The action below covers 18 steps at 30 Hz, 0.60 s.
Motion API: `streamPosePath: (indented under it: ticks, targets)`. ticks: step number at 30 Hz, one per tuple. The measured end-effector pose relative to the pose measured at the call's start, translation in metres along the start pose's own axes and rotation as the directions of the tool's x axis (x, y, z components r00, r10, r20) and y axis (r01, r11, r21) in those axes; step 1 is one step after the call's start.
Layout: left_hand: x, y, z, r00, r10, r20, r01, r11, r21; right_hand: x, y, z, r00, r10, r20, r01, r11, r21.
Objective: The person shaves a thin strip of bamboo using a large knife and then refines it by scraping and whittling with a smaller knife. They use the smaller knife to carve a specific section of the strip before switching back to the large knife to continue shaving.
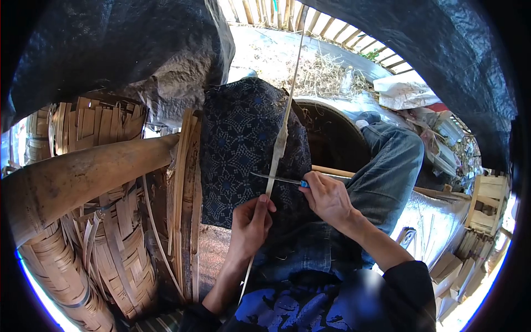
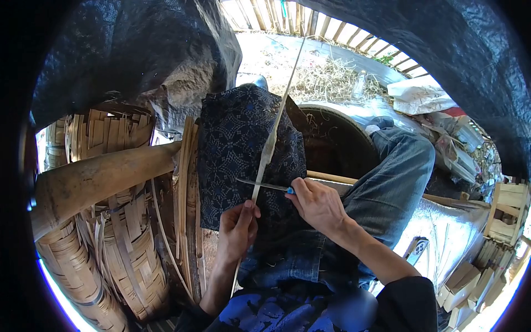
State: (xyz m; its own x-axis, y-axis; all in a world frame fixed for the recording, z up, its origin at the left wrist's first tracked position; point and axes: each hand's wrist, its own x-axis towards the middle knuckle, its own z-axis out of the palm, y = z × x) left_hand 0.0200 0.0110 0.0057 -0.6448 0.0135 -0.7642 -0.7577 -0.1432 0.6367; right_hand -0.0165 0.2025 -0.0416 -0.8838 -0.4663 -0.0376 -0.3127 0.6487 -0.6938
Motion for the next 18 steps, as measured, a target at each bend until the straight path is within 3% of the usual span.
streamPosePath:
  ticks: [2,5,8,10,12,14,18]
  targets:
    - [-0.001,0.003,0.000,1.000,-0.008,0.002,0.008,0.998,-0.063,0.000,-0.002,0.002,0.999,-0.011,-0.032,0.012,1.000,0.027]
    - [0.000,-0.002,0.001,0.999,0.036,-0.006,-0.036,0.999,-0.015,-0.002,-0.002,-0.005,0.986,-0.012,-0.164,0.029,0.995,0.098]
    - [-0.001,0.001,0.002,1.000,0.025,-0.012,-0.025,1.000,-0.005,-0.001,-0.004,-0.013,0.994,-0.011,-0.112,0.013,1.000,0.015]
    - [0.000,0.001,0.000,1.000,0.003,-0.011,-0.003,1.000,-0.006,-0.001,-0.005,-0.010,0.999,-0.034,0.043,0.037,0.997,-0.065]
    - [0.001,-0.001,-0.002,1.000,-0.019,-0.014,0.019,1.000,-0.008,0.002,-0.005,-0.010,0.997,-0.057,0.046,0.060,0.995,-0.077]
    - [0.003,-0.005,-0.005,1.000,-0.008,0.005,0.009,0.993,-0.121,0.003,-0.007,-0.010,0.981,0.012,0.193,-0.013,1.000,0.001]
    - [0.000,-0.003,-0.005,1.000,-0.029,0.000,0.029,0.984,-0.175,0.003,-0.005,-0.012,0.989,-0.021,0.149,-0.001,0.989,0.145]
